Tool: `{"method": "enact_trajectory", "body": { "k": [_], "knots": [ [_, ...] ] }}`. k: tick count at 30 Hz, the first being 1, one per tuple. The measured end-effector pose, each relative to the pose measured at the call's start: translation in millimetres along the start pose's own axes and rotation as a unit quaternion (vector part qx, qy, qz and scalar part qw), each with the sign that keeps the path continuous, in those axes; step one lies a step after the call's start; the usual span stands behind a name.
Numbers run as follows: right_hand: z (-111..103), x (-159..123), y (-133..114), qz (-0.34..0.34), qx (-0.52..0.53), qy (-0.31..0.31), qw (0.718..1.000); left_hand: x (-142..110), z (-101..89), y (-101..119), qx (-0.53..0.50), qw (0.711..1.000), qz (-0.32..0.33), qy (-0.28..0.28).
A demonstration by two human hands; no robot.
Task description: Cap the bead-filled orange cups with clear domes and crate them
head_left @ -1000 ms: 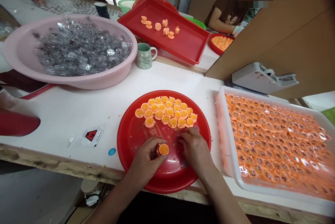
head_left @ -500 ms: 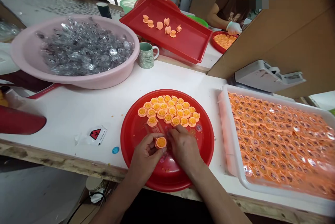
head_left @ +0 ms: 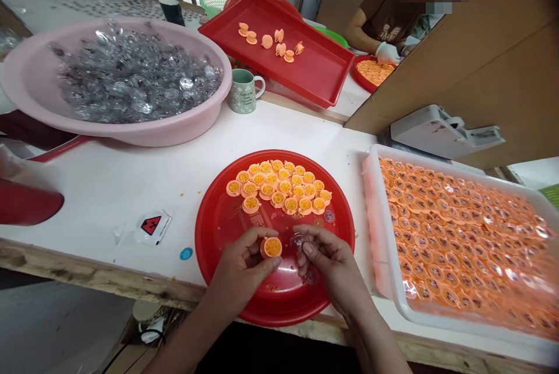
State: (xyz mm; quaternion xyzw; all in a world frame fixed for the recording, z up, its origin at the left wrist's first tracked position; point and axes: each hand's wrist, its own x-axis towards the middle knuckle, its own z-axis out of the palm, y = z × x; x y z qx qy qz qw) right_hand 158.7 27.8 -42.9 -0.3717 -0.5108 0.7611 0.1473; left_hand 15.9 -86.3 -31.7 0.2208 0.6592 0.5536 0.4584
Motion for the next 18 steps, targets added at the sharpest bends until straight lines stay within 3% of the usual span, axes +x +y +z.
{"method": "enact_trajectory", "body": {
  "k": [7, 13, 18],
  "knots": [
    [-1, -6, -4, -0.034, 0.059, -0.05, 0.996, -1, 7.9, 4, 0.009, 1.0, -0.008, -0.021],
    [-9, -8, 2, -0.04, 0.053, -0.013, 0.998, 0, 11.3, 1, -0.008, 1.0, -0.017, -0.021],
    [-8, -10, -3, -0.031, 0.072, -0.021, 0.997, -2, 12.8, 11, -0.012, 0.999, -0.033, -0.034]
  ]
}}
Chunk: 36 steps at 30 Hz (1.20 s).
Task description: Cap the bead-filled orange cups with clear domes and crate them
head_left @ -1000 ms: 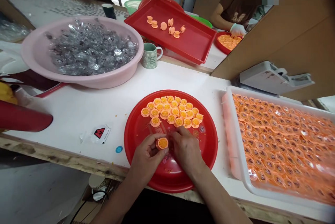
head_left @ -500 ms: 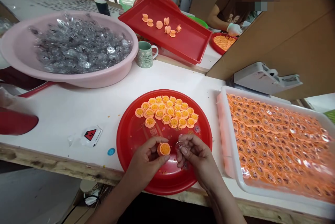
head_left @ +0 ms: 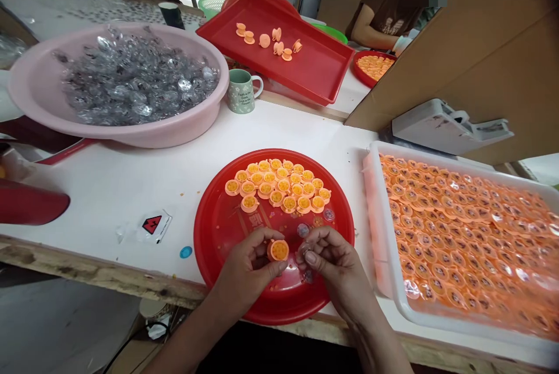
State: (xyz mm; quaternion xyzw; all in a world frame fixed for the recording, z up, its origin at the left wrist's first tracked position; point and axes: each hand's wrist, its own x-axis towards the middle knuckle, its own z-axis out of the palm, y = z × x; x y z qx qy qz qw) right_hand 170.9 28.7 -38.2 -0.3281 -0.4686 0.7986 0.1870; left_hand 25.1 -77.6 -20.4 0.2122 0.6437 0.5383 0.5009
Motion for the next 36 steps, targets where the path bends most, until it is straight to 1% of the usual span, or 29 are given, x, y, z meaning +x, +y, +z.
{"method": "enact_trajectory", "body": {
  "k": [4, 9, 13, 17, 21, 24, 26, 28, 30, 32, 34, 36],
  "knots": [
    [-1, -2, 0, -0.004, -0.001, -0.001, 1.0, -2, 2.2, 5, -0.004, 1.0, -0.007, -0.015],
    [-4, -4, 2, 0.009, -0.004, -0.011, 1.0, -4, 4.7, 3, -0.021, 0.999, -0.022, -0.025],
    [-2, -3, 5, 0.001, 0.0, 0.009, 1.0, -3, 5.6, 0, -0.006, 0.999, -0.01, -0.031],
    [-5, -3, 10, -0.003, -0.008, 0.025, 1.0, -3, 3.9, -2, 0.027, 0.999, 0.017, -0.019],
    [-6, -2, 11, 0.021, -0.031, 0.009, 0.999, -5, 0.4, -1, 0.051, 0.998, 0.026, -0.035],
    [-3, 0, 9, 0.034, -0.039, -0.028, 0.998, -6, -1.4, 0, 0.057, 0.996, 0.021, -0.065],
    [1, 0, 7, 0.046, -0.048, -0.047, 0.997, -7, -1.7, 1, 0.08, 0.993, 0.017, -0.082],
    [4, -1, 6, 0.05, -0.087, -0.034, 0.994, -8, -0.9, 1, 0.129, 0.987, 0.021, -0.088],
    [7, -3, 6, 0.031, -0.158, -0.002, 0.987, -10, 0.8, 2, 0.185, 0.978, 0.038, -0.089],
    [8, -5, 6, -0.003, -0.232, 0.023, 0.972, -11, 3.0, 1, 0.217, 0.97, 0.058, -0.091],
    [7, -7, 7, -0.041, -0.286, 0.031, 0.957, -13, 4.8, -1, 0.226, 0.968, 0.067, -0.086],
    [5, -8, 9, -0.091, -0.32, 0.032, 0.943, -15, 5.9, -5, 0.228, 0.969, 0.065, -0.07]
  ]
}}
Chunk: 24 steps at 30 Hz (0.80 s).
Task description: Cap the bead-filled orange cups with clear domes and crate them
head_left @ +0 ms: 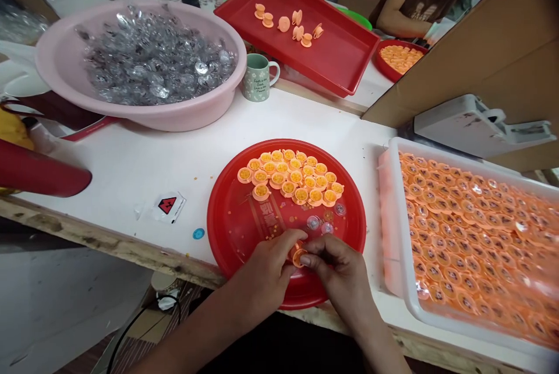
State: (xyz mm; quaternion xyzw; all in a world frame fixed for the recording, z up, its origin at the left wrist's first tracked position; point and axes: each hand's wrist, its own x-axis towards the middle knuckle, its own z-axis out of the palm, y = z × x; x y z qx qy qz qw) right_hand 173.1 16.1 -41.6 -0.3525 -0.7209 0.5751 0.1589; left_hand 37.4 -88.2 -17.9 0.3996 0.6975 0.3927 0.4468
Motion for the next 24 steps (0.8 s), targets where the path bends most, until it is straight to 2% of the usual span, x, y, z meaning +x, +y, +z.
{"method": "enact_trajectory", "body": {
  "k": [3, 7, 9, 14, 19, 21, 24],
  "knots": [
    [0, -3, 4, -0.092, -0.043, 0.017, 0.995, -3, 3.9, -4, 0.009, 1.0, -0.006, 0.011],
    [1, -7, 6, -0.19, -0.095, 0.026, 0.977, -5, 8.0, -5, 0.044, 0.999, 0.021, 0.014],
    [2, -7, 6, -0.192, -0.106, 0.037, 0.975, -4, 8.9, -4, 0.047, 0.998, 0.028, 0.015],
    [1, -9, 3, -0.133, -0.085, 0.059, 0.986, -2, 8.8, -4, -0.004, 0.998, 0.043, 0.05],
    [-1, -18, -3, -0.201, -0.084, 0.068, 0.974, -3, 6.2, -6, -0.085, 0.989, 0.079, 0.097],
    [0, -21, -5, -0.221, -0.087, 0.071, 0.969, -2, 4.3, -5, -0.067, 0.985, 0.114, 0.112],
    [3, -22, -6, -0.215, -0.089, 0.106, 0.967, -1, 3.3, -4, -0.014, 0.974, 0.182, 0.137]
  ]
}}
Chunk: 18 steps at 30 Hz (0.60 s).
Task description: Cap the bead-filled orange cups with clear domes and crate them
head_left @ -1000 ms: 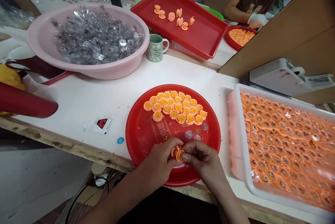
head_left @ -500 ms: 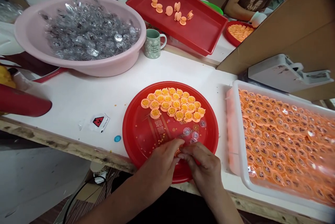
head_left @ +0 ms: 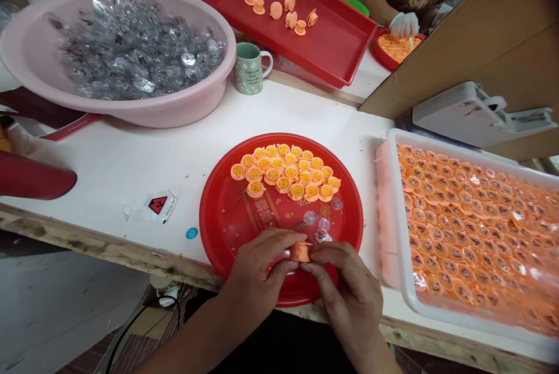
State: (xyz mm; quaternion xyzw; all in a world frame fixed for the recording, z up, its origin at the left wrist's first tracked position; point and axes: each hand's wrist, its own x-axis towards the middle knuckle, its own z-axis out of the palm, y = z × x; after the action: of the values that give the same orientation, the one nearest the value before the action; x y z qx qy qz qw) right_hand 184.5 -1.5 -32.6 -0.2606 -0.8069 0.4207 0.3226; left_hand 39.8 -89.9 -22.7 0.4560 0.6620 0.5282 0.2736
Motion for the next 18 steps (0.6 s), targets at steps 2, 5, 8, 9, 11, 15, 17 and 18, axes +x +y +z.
{"method": "enact_trajectory", "body": {
  "k": [2, 5, 8, 9, 11, 15, 17, 18],
  "knots": [
    [2, 0, 0, 0.011, -0.011, 0.009, 1.0, 0, 1.3, -1, 0.031, 0.999, 0.041, 0.011],
    [1, -1, 1, 0.017, -0.022, -0.002, 1.0, -2, 4.5, -2, 0.068, 0.994, 0.087, 0.008],
    [-2, -2, -1, 0.038, 0.001, -0.002, 0.999, -5, 7.3, 0, 0.093, 0.989, 0.115, -0.015],
    [-3, -3, -2, 0.048, 0.014, -0.001, 0.999, -6, 8.2, 1, 0.098, 0.989, 0.111, -0.024],
    [-1, -5, -3, 0.067, 0.028, 0.004, 0.997, -8, 10.1, 2, 0.1, 0.99, 0.089, -0.032],
    [9, -10, -2, 0.062, -0.019, 0.021, 0.998, -9, 15.9, -1, 0.095, 0.994, 0.042, -0.021],
    [14, -10, 1, 0.053, -0.043, 0.033, 0.997, -9, 19.1, -3, 0.069, 0.998, 0.007, -0.002],
    [15, -9, 3, 0.056, -0.046, 0.035, 0.997, -9, 20.5, -4, 0.041, 0.999, -0.024, 0.008]
  ]
}}
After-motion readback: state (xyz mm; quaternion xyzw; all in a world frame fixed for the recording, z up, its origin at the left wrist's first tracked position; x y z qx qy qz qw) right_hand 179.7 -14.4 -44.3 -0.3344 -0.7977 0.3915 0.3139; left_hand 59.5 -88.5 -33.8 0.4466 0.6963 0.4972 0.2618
